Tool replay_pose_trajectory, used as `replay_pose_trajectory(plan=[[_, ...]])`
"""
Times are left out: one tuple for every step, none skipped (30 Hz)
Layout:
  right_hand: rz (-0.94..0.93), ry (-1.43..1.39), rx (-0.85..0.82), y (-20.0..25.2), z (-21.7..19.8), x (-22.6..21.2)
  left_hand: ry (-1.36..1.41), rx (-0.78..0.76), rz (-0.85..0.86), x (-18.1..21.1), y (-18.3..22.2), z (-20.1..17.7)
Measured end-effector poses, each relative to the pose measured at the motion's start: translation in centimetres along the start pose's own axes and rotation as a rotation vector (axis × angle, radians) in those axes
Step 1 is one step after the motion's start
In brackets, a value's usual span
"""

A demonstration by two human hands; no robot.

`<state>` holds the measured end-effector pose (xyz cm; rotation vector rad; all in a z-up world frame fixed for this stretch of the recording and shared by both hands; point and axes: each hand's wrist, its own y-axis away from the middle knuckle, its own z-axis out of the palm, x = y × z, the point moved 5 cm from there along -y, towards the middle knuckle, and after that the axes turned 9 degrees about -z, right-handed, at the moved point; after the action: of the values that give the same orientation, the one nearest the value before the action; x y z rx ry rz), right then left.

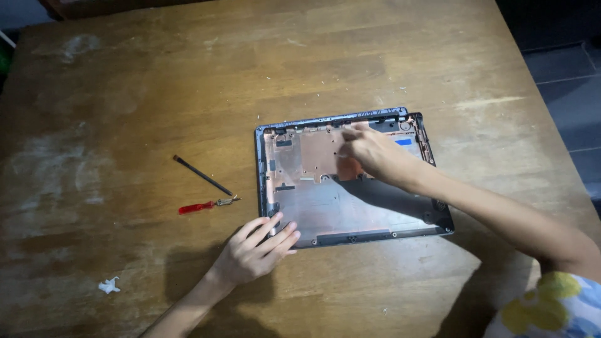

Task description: Removing the bottom cover of a laptop and using a tool to manipulate internal components on a wooden table.

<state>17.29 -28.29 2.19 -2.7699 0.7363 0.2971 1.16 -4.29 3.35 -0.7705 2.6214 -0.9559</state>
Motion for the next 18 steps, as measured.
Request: replay_pose_trajectory(plan=[[-0.004,0.002,-0.004,0.2,-0.3,-0.6,-0.002,0.003,-0.005,0.0,0.1,0.0],[0.027,-0.024,-0.044,0.5,-0.4,-1.0,0.000,0.009,-0.005,0.0,0.1,0.1],[0.061,-0.051,-0.081,0.8,-0.5,-1.5,0.003,0.013,-0.002,-0.1,0.2,0.1],[0.060,-0.049,-0.083,0.3,-0.3,-1.8,0.003,0.016,-0.004,-0.1,0.2,0.1],[-0.020,-0.133,-0.046,-0.2,-0.1,-2.6,-0.002,0.018,0.000,-0.1,0.2,0.1],[-0.100,-0.216,-0.009,-0.7,0.0,-3.3,-0.007,0.021,0.004,0.0,0.1,0.1],[-0.099,-0.216,-0.009,-1.5,0.1,-4.4,-0.006,0.020,0.005,0.0,0.1,0.1],[-0.124,-0.132,0.100,-2.3,-0.5,-5.5,-0.009,0.013,0.000,0.1,0.1,0.1],[-0.152,-0.048,0.210,-3.2,-1.0,-6.6,-0.014,0.004,-0.004,0.0,0.1,0.0],[-0.153,-0.048,0.212,-3.2,-1.4,-6.4,-0.016,0.002,-0.003,-0.1,0.1,0.0],[-0.187,-0.104,0.199,-3.0,-1.7,-6.4,-0.011,-0.004,0.000,-0.1,0.1,0.0],[-0.221,-0.160,0.186,-2.9,-2.0,-6.3,-0.006,-0.009,0.003,0.0,0.2,0.1],[-0.220,-0.160,0.183,-1.8,-1.4,-4.9,-0.003,-0.008,0.002,0.0,0.2,0.2],[-0.164,-0.164,0.068,-0.7,-0.3,-3.2,-0.002,0.000,0.001,0.0,0.2,0.2],[-0.112,-0.165,-0.048,0.3,0.9,-1.6,-0.004,0.010,0.000,0.0,0.3,0.2],[-0.114,-0.163,-0.050,0.5,0.4,-1.3,-0.005,0.013,-0.002,-0.1,0.3,0.2],[-0.141,-0.096,-0.069,0.7,0.1,-1.3,-0.008,0.016,0.001,-0.1,0.3,0.2],[-0.168,-0.028,-0.088,1.0,-0.3,-1.2,-0.011,0.019,0.004,0.0,0.2,0.2]])
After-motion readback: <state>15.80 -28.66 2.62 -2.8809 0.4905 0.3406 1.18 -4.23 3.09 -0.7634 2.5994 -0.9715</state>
